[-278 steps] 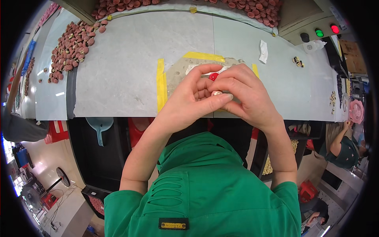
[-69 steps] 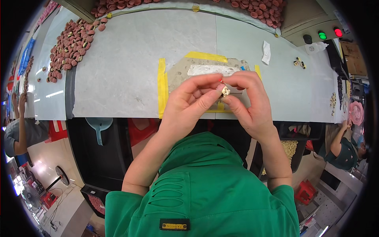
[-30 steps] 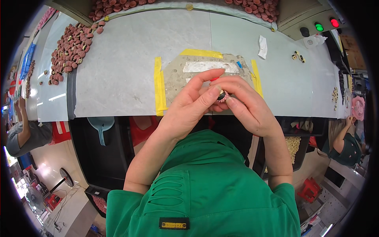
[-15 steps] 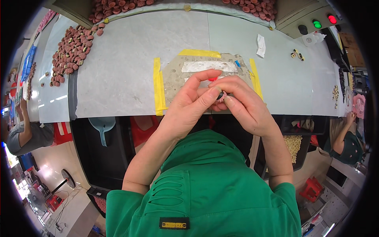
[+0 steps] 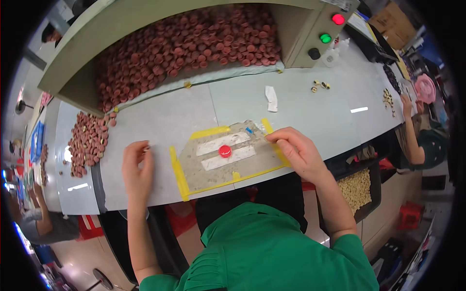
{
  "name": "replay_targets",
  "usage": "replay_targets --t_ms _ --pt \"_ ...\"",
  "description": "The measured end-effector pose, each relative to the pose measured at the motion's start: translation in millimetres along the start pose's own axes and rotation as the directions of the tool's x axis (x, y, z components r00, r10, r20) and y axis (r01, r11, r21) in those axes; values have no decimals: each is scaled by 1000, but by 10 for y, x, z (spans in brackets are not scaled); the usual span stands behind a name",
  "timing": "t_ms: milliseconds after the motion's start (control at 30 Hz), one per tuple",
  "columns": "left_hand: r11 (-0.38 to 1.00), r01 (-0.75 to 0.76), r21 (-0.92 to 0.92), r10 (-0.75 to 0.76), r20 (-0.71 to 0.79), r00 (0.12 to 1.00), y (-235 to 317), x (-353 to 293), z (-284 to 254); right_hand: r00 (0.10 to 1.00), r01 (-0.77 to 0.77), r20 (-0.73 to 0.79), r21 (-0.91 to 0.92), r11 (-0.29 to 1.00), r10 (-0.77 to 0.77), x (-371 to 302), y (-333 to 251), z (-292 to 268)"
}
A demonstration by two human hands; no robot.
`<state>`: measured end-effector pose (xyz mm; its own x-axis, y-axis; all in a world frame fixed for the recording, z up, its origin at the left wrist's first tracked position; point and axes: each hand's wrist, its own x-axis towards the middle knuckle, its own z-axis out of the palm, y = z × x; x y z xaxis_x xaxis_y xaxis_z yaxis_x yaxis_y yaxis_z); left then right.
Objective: The person assembles toy figurine parts by taking face pieces and pink hair pieces, dipping the components in glue from a cap, refilling glue from a squeeze bottle, and pressing the pieces together by hand.
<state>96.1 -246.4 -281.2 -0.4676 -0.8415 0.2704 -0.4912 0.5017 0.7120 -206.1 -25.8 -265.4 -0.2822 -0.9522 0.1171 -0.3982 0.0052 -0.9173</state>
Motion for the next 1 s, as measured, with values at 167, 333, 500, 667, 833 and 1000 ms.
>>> replay_targets --t_ms 167,333,500,667,833,1000 --pt "534 347 -771 -195 287 938 387 52 66 950 -155 -284 -78 985 128 -159 279 -305" --pt "320 367 -874 -75 362 929 721 -104 261 918 -165 -377 -79 983 124 -233 539 -645" --pt "347 402 -848 -147 374 916 715 -89 289 908 -184 -384 0 983 170 -183 810 -612" --pt "689 189 -699 -78 188 979 579 -17 239 888 -185 -422 32 982 181 -228 902 -678" --pt "874 -293 387 338 -52 940 -318 426 -26 909 -140 -394 20 990 136 -263 905 -731" --pt "676 -224 702 417 -114 902 -819 782 -474 919 -153 -372 -24 988 133 -304 888 -735"
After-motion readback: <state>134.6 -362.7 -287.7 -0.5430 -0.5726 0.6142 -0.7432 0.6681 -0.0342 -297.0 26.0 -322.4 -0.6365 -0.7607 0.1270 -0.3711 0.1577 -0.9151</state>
